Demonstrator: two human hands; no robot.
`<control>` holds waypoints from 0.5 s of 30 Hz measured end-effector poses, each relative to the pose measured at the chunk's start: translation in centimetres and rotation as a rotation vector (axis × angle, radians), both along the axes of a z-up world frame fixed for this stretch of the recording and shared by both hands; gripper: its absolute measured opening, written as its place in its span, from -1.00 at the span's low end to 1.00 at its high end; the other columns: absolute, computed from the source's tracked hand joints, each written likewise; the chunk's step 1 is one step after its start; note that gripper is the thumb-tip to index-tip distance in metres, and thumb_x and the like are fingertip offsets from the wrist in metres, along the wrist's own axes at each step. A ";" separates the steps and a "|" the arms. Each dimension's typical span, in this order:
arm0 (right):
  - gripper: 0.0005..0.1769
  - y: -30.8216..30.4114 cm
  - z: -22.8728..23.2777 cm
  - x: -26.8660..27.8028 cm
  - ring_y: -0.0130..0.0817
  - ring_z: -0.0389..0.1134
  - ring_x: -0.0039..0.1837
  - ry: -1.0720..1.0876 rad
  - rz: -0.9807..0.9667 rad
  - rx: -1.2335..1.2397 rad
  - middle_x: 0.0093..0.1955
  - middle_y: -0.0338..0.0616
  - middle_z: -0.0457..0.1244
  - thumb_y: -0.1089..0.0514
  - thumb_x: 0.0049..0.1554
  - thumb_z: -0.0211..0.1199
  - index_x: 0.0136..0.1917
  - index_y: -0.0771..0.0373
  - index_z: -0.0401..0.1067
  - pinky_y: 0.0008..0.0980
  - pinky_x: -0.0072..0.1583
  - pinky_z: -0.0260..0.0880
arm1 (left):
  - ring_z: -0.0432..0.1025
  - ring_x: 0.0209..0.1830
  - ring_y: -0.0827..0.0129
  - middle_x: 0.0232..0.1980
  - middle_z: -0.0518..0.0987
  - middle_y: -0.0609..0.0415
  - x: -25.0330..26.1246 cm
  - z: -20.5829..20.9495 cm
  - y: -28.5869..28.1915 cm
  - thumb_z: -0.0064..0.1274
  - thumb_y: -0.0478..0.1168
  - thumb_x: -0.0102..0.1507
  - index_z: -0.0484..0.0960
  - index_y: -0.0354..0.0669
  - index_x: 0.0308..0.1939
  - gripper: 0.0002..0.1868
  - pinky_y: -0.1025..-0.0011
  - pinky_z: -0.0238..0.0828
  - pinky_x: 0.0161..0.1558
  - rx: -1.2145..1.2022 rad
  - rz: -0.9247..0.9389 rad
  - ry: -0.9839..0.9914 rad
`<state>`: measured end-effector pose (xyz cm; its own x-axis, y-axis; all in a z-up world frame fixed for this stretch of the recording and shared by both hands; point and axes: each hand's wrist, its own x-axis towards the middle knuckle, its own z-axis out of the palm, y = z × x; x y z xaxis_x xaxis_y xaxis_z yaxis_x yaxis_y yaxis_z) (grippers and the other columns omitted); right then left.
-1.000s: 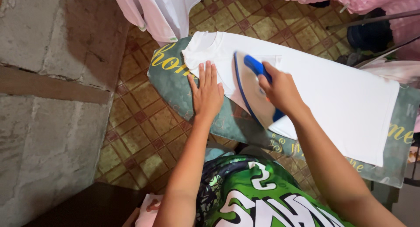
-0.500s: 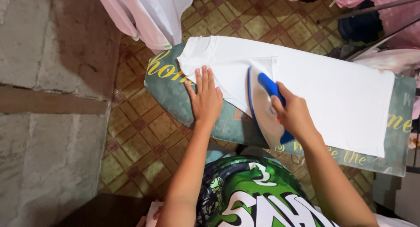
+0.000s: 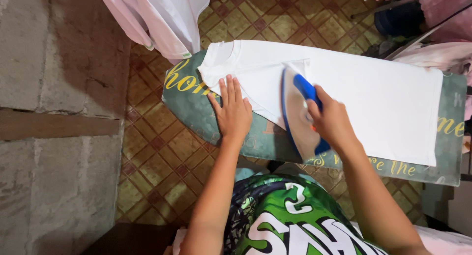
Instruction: The person irons a white t-shirt on an ironing board using a blue and white iron. They repeatedly smooth the fabric, adjust the shirt's position, and flip it over to iron different sections until the garment appears wrinkle-free.
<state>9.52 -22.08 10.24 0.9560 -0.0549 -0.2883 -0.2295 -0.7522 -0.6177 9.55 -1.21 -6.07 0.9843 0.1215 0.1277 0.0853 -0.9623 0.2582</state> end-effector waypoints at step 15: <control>-0.51 1.5 -1.3 4.3 -0.07 0.41 -0.39 -0.028 -0.073 -0.023 -0.32 0.16 0.34 0.07 0.29 0.05 0.43 0.29 0.27 -0.15 -0.24 0.43 | -0.14 0.68 0.13 0.68 0.01 -0.02 0.0 -0.2 0.0 -0.11 -0.02 0.34 0.10 -0.24 0.59 -0.22 -0.24 -0.34 0.53 0.033 -0.003 -0.028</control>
<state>13.81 -20.60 8.94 0.9568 -0.1310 -0.2596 -0.2672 -0.7482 -0.6073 9.52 -1.26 -6.25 0.9807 0.1139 0.1592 0.0757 -0.9707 0.2280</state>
